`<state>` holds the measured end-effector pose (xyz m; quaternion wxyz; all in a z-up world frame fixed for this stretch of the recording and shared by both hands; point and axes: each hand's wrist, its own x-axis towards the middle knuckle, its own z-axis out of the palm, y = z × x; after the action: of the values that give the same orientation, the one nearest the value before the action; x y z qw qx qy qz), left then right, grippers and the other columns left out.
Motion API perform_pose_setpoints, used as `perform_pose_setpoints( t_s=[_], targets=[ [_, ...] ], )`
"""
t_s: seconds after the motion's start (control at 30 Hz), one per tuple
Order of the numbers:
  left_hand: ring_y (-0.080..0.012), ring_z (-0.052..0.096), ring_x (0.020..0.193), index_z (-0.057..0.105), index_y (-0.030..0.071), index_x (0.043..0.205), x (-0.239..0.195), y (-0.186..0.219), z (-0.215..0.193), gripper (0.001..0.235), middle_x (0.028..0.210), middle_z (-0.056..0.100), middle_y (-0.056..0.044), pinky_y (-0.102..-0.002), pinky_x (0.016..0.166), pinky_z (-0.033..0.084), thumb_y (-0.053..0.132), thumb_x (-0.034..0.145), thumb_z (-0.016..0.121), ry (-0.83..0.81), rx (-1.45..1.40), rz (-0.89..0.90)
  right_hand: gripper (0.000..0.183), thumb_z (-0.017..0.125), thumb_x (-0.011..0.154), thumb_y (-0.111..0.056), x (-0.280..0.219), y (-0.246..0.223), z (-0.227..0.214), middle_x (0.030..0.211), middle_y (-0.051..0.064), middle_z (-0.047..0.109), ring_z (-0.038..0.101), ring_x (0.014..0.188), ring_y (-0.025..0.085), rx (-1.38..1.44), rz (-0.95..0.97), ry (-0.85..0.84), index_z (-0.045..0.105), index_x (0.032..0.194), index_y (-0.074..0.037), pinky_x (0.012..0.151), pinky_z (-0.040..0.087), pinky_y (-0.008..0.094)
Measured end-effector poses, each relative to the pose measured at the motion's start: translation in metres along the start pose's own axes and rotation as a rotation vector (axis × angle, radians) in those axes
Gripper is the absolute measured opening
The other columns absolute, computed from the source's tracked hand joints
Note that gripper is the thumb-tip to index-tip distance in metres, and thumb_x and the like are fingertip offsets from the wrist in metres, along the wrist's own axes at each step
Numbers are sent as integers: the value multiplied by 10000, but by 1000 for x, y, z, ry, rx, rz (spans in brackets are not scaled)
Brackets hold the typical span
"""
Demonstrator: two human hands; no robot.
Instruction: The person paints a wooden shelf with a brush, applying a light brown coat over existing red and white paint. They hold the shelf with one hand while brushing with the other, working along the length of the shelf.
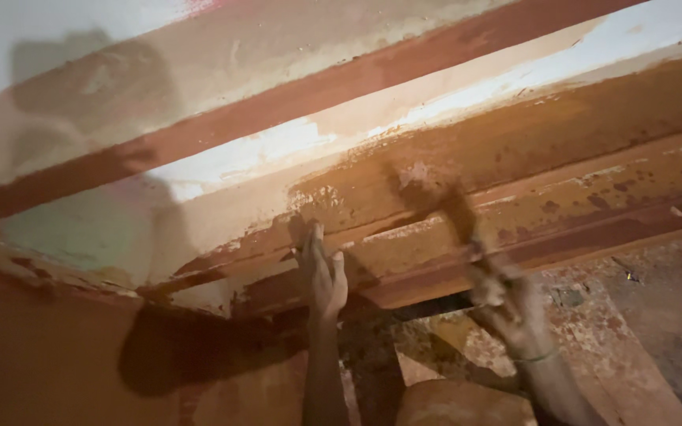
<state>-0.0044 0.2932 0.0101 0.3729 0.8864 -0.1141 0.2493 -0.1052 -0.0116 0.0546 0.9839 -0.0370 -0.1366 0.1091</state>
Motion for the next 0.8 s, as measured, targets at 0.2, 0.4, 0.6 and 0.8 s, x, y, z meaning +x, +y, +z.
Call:
perform_pose_setpoints(
  t_s=[0.2, 0.4, 0.6, 0.8],
  targets=[
    [-401, 261, 1539, 315, 98, 1615, -3, -1, 4, 725, 1664, 312, -195, -573, 1257, 127, 552, 1057, 411, -16, 79, -14, 316, 466, 1000, -23, -14, -21, -3, 1017, 42, 645, 465, 582, 59, -477, -549, 384, 649, 1249, -87, 450, 401, 168],
    [-365, 254, 1567, 347, 91, 1592, -1, 0, 6, 647, 1656, 350, -154, -599, 1281, 87, 455, 1067, 452, -31, 134, 22, 221, 470, 1035, -303, 7, 54, -46, 700, 37, 603, 442, 374, 115, -533, -105, 476, 588, 1128, -141, 257, 320, 209],
    [-322, 242, 1570, 419, 120, 1557, -2, 2, 7, 605, 1673, 346, -92, -609, 1273, 56, 442, 1046, 458, -52, 245, 34, 415, 499, 1023, -112, 16, 115, -77, 874, -63, 610, 463, 553, 56, -785, 267, 572, 522, 1422, -225, 421, 371, 209],
    [-338, 224, 1568, 402, 88, 1560, -2, 5, 10, 628, 1671, 327, -111, -616, 1261, 51, 448, 1049, 468, -51, 272, 18, 391, 498, 1175, -350, 7, 47, -76, 780, 15, 563, 412, 525, 91, -302, 263, -77, 561, 1399, -35, 411, 322, 224]
  ],
)
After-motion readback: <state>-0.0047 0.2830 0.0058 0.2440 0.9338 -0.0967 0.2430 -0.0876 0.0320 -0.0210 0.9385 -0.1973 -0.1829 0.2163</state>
